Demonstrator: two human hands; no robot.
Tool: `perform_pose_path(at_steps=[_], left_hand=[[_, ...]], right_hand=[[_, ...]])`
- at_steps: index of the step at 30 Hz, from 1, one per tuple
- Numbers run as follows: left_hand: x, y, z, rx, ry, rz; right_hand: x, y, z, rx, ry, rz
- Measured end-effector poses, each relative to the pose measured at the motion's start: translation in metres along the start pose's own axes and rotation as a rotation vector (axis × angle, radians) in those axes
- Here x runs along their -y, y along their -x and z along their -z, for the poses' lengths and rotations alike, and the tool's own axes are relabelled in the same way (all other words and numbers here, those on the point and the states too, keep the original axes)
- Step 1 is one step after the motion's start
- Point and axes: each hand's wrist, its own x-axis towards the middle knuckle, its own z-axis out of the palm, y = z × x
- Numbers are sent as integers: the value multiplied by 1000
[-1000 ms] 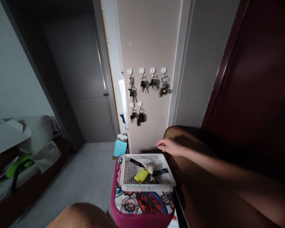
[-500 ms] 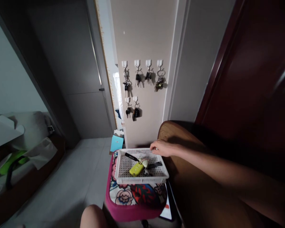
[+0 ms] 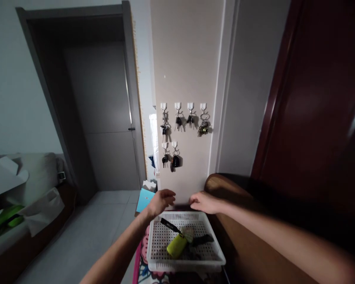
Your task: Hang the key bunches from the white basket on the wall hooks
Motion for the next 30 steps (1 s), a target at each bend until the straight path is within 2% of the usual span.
perform_pose_path(at_steps=[2, 6, 8, 10, 14, 18, 21, 24, 27, 30], left_hand=[[0, -26, 12, -144, -27, -5], [-13, -71, 34, -433, -88, 14], [-17, -90, 37, -546, -110, 28], [-14, -107, 36, -601, -109, 43], [-2, -131, 23, -619, -136, 65], [0, -134, 16, -576, -85, 28], [-18, -126, 21, -547, -31, -40], [-46, -118, 30, -547, 74, -135], [-65, -113, 37, -551, 202, -172], [-65, -110, 42, -554, 202, -100]], right_hand=[[-3, -22, 10, -110, -52, -67], [-6, -74, 26, -409, -204, -216], [-8, -97, 29, -524, -254, -266], [-10, -116, 26, -592, -282, -307], [-14, -135, 17, -610, -339, -356], [-12, -131, 17, -594, -400, -263], [-3, -123, 31, -697, -594, -244], [13, -119, 57, -744, -830, -209], [32, -116, 81, -749, -952, -141], [46, -110, 90, -673, -948, -88]])
